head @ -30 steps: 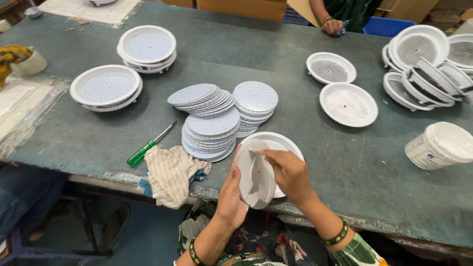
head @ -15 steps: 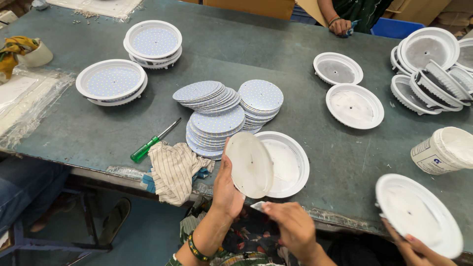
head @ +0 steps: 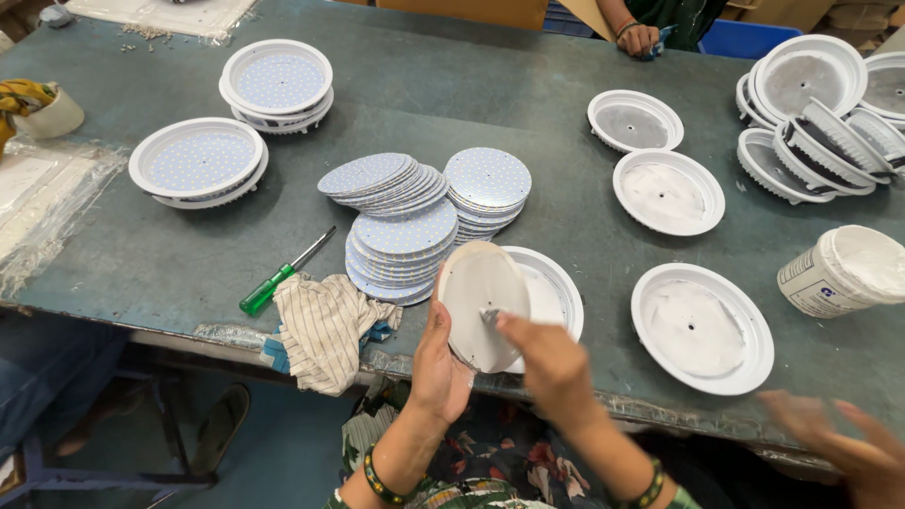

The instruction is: The person repeatedly picks up circular LED panel components, scoops a white paste from a container with a small spatula, and spreads the paste onto the back surface of each panel. Finished panels are placed into a stack on the table. Another person works nearby on similar components.

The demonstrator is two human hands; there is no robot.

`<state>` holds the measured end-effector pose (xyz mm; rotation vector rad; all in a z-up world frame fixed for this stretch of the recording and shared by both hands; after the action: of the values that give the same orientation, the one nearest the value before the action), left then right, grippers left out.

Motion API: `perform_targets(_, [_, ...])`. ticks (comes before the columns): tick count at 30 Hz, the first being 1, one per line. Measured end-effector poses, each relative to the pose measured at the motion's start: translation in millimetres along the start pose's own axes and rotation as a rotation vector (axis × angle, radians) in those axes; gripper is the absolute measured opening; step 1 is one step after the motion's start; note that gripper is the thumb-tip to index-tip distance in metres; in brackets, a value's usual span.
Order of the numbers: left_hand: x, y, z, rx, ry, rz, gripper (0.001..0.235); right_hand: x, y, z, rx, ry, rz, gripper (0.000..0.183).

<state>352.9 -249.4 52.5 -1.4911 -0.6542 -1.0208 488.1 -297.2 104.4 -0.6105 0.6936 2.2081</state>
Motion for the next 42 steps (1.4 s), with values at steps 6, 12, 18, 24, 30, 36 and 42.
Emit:
perform_targets(6, [-6, -13, 6, 0.053, -0.067, 0.001, 0.06, -1, 26, -37, -0.022, -0.004, 0.031, 0.04])
perform_targets(12, [0, -4, 5, -0.059, -0.022, 0.001, 0.06, -15, -43, 3, 0.075, -0.021, -0.027, 0.027])
perform_targets(18, [-4, -5, 3, 0.058, -0.026, 0.017, 0.062, 9, -57, 7, 0.085, 0.023, -0.022, 0.019])
perform_targets(24, [-12, 0, 15, 0.137, -0.066, -0.034, 0.062, 11, -11, -36, 0.165, 0.022, -0.108, 0.028])
perform_targets(30, [-3, 9, 19, 0.013, -0.046, -0.056, 0.06, -17, -13, -15, 0.107, 0.009, 0.012, 0.033])
perform_targets(36, [-1, 9, 15, 0.049, -0.039, -0.048, 0.059, 7, -9, -5, -0.02, 0.016, -0.091, 0.038])
perform_targets(42, [-21, 7, 27, 0.081, -0.045, -0.014, 0.058, 3, 14, -50, -0.001, 0.047, 0.042, 0.04])
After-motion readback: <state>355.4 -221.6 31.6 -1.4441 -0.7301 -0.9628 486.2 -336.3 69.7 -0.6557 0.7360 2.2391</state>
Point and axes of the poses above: each hand's wrist, its own z-axis towards the middle knuckle, its own x-axis out of the palm, y = z × x, the point moved 6 cm from there along z, towards the middle knuckle, and after that the axes turned 5 degrees about -z, right-handed, at the moved point
